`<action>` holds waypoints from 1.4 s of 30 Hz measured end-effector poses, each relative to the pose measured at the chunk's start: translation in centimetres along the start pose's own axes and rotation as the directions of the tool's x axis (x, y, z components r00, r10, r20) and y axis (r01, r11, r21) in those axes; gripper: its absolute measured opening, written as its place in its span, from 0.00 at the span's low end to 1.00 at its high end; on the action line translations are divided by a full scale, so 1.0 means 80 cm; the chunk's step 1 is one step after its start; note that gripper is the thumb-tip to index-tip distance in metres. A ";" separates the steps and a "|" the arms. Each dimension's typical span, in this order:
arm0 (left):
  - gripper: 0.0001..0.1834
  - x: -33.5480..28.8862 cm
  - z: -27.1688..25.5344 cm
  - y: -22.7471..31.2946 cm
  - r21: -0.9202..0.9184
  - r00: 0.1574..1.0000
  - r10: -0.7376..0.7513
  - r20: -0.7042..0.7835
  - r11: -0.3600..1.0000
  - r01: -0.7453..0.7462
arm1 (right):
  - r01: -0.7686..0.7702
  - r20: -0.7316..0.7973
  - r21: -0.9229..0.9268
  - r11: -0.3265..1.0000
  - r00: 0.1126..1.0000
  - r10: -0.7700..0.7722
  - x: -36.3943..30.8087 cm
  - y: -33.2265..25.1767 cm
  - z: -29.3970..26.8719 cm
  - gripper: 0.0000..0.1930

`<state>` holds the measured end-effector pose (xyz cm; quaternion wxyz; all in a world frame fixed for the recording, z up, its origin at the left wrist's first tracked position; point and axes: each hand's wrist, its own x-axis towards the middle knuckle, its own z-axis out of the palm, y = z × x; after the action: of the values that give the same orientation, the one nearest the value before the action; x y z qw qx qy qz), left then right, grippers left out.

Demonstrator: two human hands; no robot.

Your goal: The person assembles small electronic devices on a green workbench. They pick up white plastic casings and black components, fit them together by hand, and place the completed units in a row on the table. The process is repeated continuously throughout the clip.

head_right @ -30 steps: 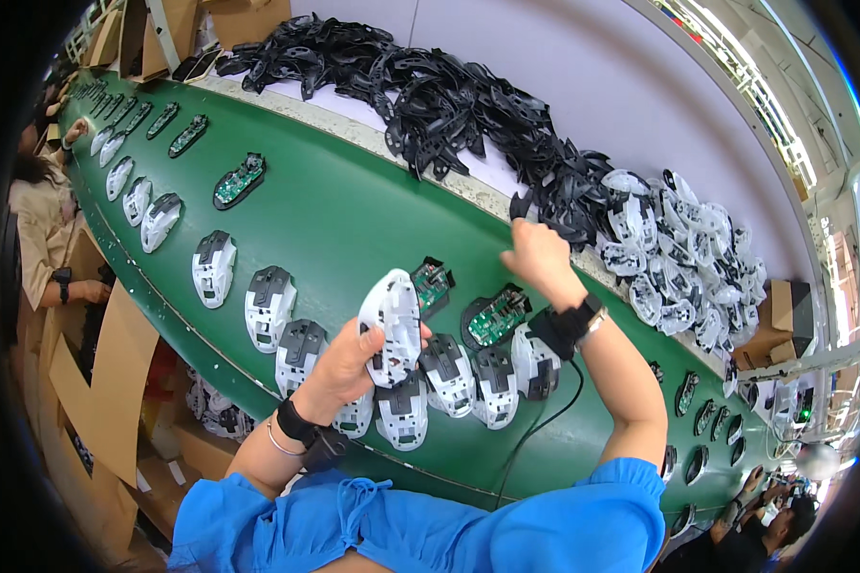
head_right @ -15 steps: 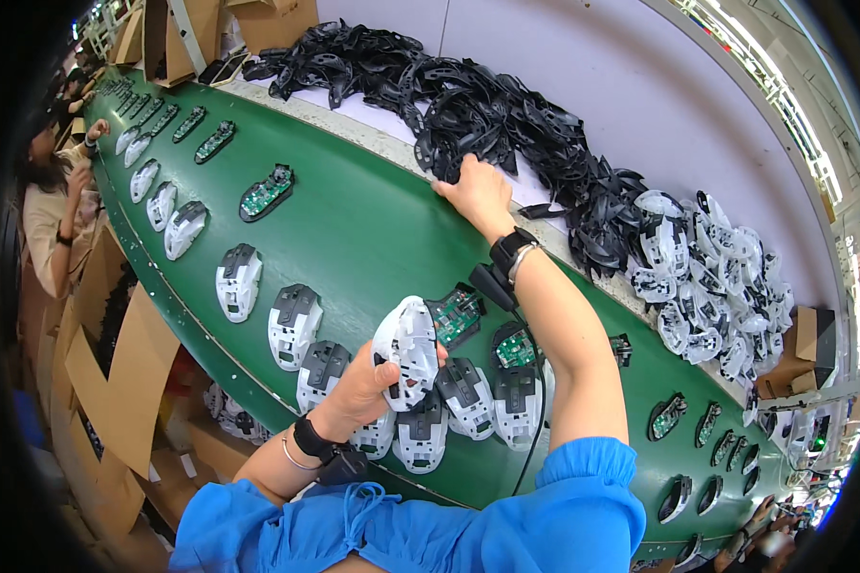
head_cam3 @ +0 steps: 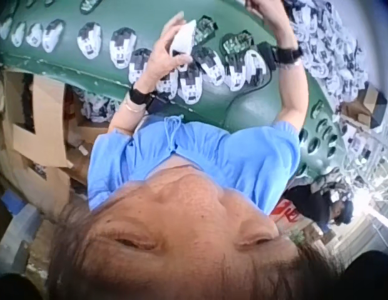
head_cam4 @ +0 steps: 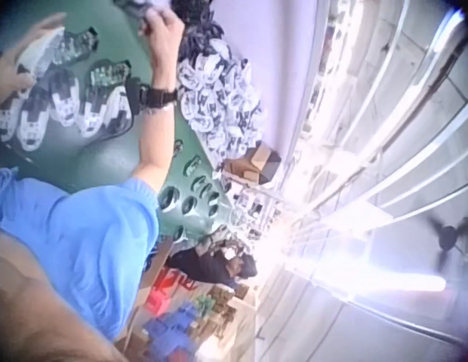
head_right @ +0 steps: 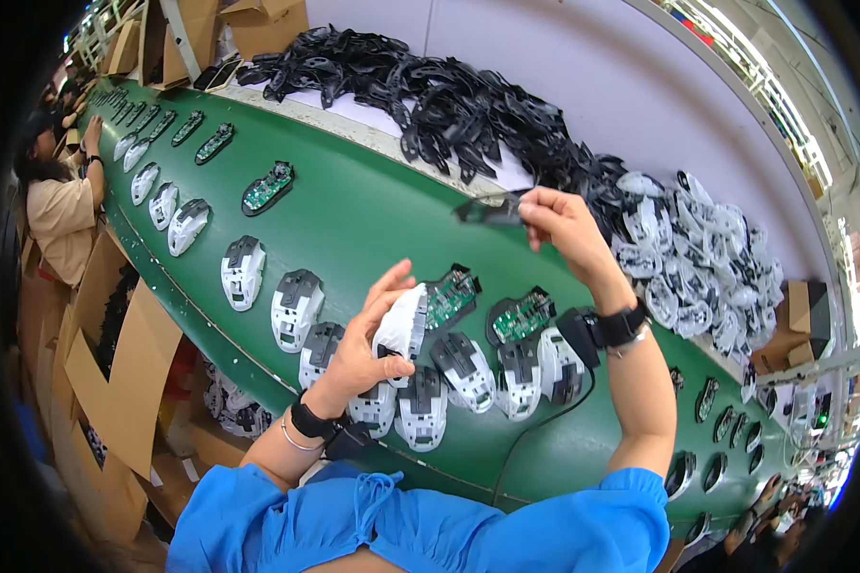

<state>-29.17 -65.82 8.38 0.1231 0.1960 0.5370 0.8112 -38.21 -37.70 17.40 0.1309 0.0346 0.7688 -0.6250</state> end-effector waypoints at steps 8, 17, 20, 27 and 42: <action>0.46 -0.030 0.038 0.031 0.390 0.961 0.051 0.272 0.907 -0.159 | 0.032 0.035 0.321 0.947 0.998 -0.046 -0.136 -0.029 0.075 0.12; 0.43 -0.054 0.074 0.063 -0.040 0.962 -0.232 0.147 0.970 0.240 | 0.289 -0.224 0.189 0.938 0.943 -0.246 -0.161 0.017 0.129 0.09; 0.47 -0.062 0.076 0.059 -0.067 0.939 -0.254 0.231 0.959 0.276 | 0.188 -0.229 0.393 0.900 0.968 -0.102 -0.160 0.028 0.127 0.09; 0.31 -0.069 0.064 0.065 -0.370 0.877 -0.459 0.142 0.797 0.477 | 0.142 -0.176 0.517 0.844 0.983 -0.058 -0.195 -0.003 0.097 0.12; 0.35 -0.066 0.059 0.077 -0.164 0.965 -0.252 0.077 0.951 0.262 | 0.250 -0.163 0.278 0.927 0.964 -0.211 -0.230 0.003 0.149 0.16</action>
<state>-22.24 -66.49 14.69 0.2589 0.1355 0.4819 0.8261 -18.57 -47.20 19.44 -0.0007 0.0037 0.6719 -0.7406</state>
